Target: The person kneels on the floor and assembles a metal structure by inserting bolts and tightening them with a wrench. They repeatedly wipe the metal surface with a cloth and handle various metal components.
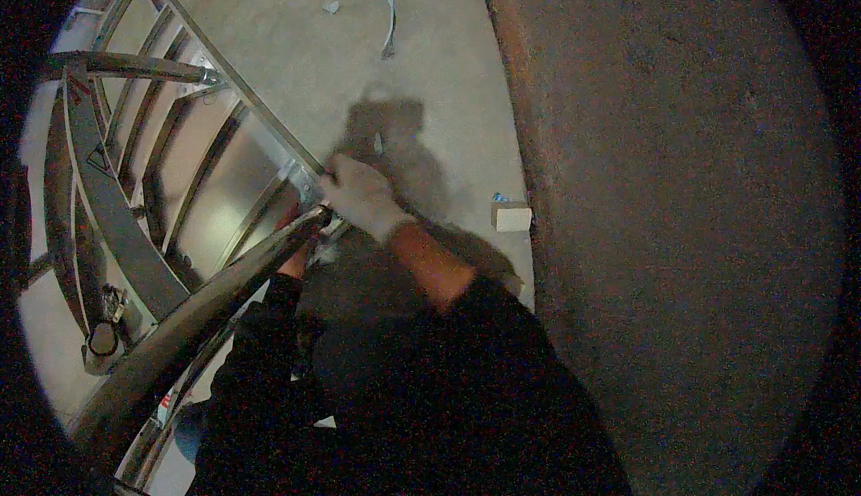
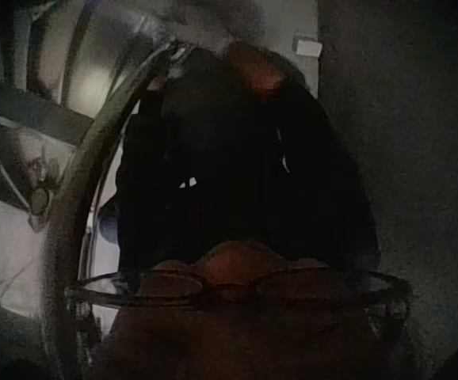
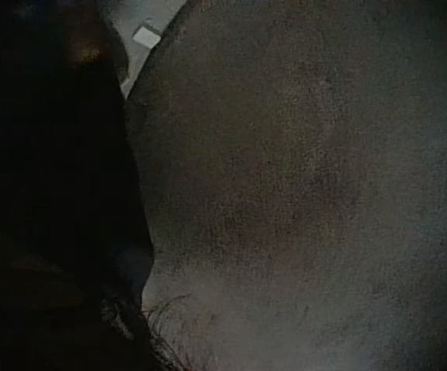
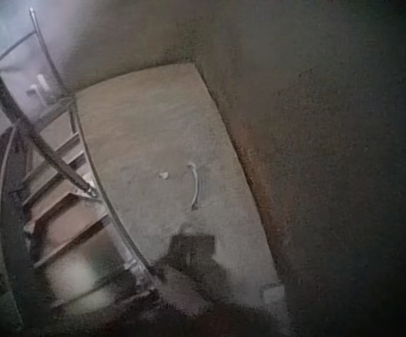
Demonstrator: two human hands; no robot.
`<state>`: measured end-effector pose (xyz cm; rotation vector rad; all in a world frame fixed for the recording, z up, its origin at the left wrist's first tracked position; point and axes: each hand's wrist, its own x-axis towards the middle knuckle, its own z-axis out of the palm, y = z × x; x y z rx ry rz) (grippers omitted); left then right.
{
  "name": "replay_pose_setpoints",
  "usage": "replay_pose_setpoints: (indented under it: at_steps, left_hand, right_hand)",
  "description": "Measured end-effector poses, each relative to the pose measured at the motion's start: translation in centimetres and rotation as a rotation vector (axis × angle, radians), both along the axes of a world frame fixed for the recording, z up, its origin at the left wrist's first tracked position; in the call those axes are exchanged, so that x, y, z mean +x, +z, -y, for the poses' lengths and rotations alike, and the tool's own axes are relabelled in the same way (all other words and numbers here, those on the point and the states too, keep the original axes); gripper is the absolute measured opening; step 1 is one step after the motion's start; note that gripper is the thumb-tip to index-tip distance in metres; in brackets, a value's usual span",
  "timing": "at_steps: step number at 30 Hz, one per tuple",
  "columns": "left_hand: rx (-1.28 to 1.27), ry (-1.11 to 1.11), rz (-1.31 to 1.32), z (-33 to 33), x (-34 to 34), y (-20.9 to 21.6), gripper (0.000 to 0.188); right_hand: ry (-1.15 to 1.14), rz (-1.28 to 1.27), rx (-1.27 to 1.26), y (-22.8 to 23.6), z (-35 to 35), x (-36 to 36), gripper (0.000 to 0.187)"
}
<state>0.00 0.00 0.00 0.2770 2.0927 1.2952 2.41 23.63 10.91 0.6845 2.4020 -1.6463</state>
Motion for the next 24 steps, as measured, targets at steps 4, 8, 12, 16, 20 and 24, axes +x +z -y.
replay_pose_setpoints:
  at_steps: [4, 8, 12, 16, 20, 24]
  left_hand:
    - [0.182, 0.141, -0.359, -6.1, 1.0, 5.3, 0.027]
    - [0.403, 0.367, -0.105, -6.8, 2.4, 6.9, 0.027]
    - [0.459, 0.277, -0.064, -7.0, 2.2, 8.3, 0.031]
    - [0.476, 0.205, -0.095, -7.3, 1.8, 9.6, 0.033]
    - [0.518, 0.19, -0.017, -7.5, 1.6, 11.2, 0.033]
    - [0.529, 0.197, -0.045, -6.5, 1.7, 11.5, 0.033]
  right_hand:
    - [-0.236, 0.107, 0.145, 1.9, -4.8, 12.2, 0.034]
    - [-0.271, 0.065, 0.668, 0.5, -8.1, 21.3, 0.04]
    - [-0.038, 0.463, 0.853, -3.1, -9.2, 22.3, 0.078]
    - [-0.081, 0.664, 0.889, -5.0, -10.2, 22.4, 0.066]
    - [-0.268, 0.414, 0.67, -4.7, -10.3, 21.5, 0.047]
    - [-0.324, 0.232, -0.003, -4.5, -9.9, 18.5, 0.046]
